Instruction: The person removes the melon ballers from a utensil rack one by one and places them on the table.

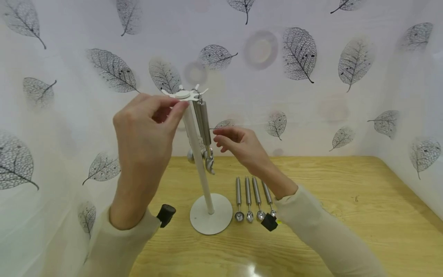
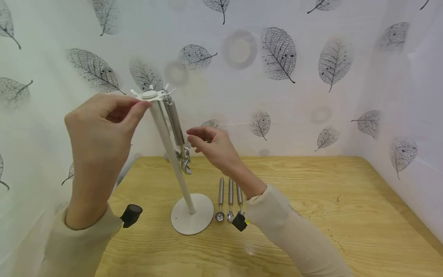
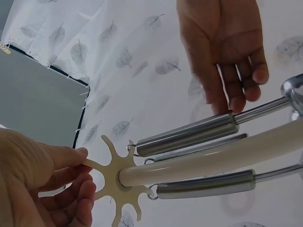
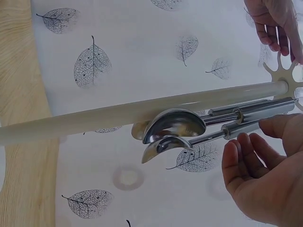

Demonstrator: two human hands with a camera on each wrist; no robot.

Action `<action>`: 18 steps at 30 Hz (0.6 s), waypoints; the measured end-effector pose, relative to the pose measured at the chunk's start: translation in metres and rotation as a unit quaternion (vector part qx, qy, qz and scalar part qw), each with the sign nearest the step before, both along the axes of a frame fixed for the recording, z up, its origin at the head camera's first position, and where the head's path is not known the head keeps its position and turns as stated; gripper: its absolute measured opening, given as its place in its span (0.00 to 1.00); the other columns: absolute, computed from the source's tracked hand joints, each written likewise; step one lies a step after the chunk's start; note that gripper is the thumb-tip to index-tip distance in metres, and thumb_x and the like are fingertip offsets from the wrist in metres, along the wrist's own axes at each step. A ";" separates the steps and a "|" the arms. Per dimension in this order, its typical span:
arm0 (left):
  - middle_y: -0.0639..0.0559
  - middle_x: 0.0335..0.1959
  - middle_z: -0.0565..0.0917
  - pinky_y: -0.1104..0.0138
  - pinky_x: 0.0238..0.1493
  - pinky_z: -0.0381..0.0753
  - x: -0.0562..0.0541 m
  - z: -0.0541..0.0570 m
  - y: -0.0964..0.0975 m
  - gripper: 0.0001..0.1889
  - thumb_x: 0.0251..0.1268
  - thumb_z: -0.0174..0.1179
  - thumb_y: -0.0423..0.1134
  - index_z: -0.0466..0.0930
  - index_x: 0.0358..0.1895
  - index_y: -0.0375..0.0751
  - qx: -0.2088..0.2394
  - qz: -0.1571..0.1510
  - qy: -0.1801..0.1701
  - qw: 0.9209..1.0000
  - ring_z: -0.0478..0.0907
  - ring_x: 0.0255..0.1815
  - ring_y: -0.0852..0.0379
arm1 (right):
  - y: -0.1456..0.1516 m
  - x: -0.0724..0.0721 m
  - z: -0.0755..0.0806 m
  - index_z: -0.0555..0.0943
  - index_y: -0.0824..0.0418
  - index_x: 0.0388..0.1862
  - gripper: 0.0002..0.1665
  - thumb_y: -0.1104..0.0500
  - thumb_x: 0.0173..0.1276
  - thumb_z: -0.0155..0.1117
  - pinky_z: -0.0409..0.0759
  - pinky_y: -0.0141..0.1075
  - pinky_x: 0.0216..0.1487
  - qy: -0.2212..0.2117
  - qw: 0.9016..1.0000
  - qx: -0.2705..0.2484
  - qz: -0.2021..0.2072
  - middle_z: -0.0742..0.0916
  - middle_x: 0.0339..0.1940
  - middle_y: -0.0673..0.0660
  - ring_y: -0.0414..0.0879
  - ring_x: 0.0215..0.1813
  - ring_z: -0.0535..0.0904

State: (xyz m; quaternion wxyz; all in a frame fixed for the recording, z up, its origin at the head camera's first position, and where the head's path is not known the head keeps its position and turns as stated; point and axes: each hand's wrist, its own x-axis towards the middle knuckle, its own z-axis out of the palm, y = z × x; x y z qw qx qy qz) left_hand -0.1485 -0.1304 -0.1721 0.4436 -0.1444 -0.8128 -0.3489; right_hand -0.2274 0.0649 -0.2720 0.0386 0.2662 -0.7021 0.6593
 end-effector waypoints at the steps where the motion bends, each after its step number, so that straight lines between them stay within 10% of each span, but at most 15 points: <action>1: 0.48 0.31 0.83 0.75 0.31 0.74 0.000 0.000 0.000 0.12 0.67 0.69 0.42 0.90 0.42 0.36 0.001 -0.001 -0.001 1.000 0.75 0.29 0.61 | -0.002 0.000 0.000 0.81 0.69 0.59 0.16 0.62 0.77 0.61 0.84 0.42 0.50 0.001 1.000 -0.002 0.001 0.86 0.48 0.61 0.51 0.46 0.83; 10: 0.53 0.35 0.86 0.72 0.39 0.76 -0.005 0.004 -0.015 0.10 0.73 0.62 0.41 0.86 0.42 0.37 0.053 -0.020 -0.091 0.994 0.79 0.34 0.63 | -0.008 0.005 0.004 0.81 0.70 0.57 0.15 0.65 0.76 0.61 0.83 0.48 0.55 0.005 1.000 -0.018 0.024 0.87 0.49 0.63 0.62 0.48 0.83; 18: 0.52 0.35 0.85 0.72 0.38 0.76 -0.011 0.002 -0.018 0.10 0.73 0.60 0.41 0.86 0.43 0.37 0.075 -0.018 -0.090 0.993 0.78 0.33 0.61 | -0.010 0.012 0.006 0.80 0.72 0.57 0.14 0.68 0.75 0.61 0.83 0.48 0.57 0.022 0.998 -0.028 0.053 0.87 0.49 0.62 0.57 0.48 0.85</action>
